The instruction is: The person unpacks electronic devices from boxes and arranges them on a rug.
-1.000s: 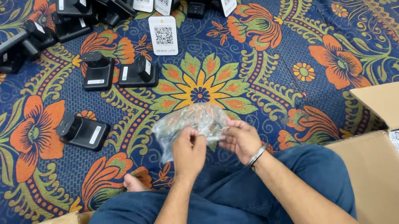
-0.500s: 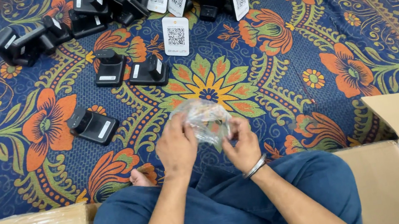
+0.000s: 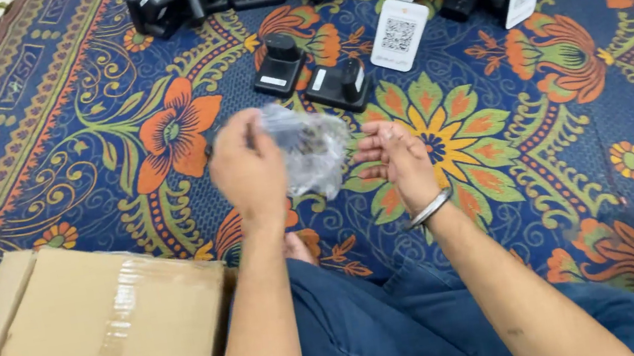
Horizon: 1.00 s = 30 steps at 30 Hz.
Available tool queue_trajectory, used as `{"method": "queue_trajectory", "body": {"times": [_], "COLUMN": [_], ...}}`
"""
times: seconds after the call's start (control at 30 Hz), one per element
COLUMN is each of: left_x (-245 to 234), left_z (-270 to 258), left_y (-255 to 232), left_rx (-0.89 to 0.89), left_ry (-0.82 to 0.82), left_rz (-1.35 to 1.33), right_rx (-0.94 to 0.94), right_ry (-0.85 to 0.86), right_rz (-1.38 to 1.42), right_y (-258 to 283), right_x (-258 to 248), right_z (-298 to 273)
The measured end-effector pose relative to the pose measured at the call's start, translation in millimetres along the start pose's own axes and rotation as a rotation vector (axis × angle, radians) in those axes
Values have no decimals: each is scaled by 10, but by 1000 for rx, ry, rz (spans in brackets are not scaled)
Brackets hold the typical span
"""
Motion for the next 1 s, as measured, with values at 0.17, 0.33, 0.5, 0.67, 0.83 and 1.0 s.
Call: {"method": "queue_trajectory", "body": {"times": [0.17, 0.33, 0.5, 0.67, 0.83, 1.0], "left_x": [-453, -301, -12, 75, 138, 224], "left_z": [226, 231, 190, 259, 158, 208], "left_y": [766, 1325, 1472, 1414, 1646, 1066], "left_rx": [-230, -507, -536, -616, -473, -458], "left_ry": [-334, -375, -292, -193, -182, 187], "left_rz": [-46, -144, -142, 2, 44, -8], "right_rx": [-199, -320, 77, 174, 124, 584], "right_ry": [222, 469, 588, 696, 701, 394], "right_rz": [-854, -1209, -1550, -1657, -1670, -941], "right_y": [-1325, -1865, -1888, -1939, -1573, -969], "right_x": [233, 954, 1447, 1346, 682, -609], "right_z": [357, 635, 951, 1101, 902, 264]}}
Point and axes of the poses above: each hand's wrist, its own z-axis towards the middle knuckle, its own x-axis out of the palm, y = z × x, the point moved 4 cm from there along z, towards the middle knuckle, and after that the axes turned 12 degrees about -x, right-handed, at the moved point
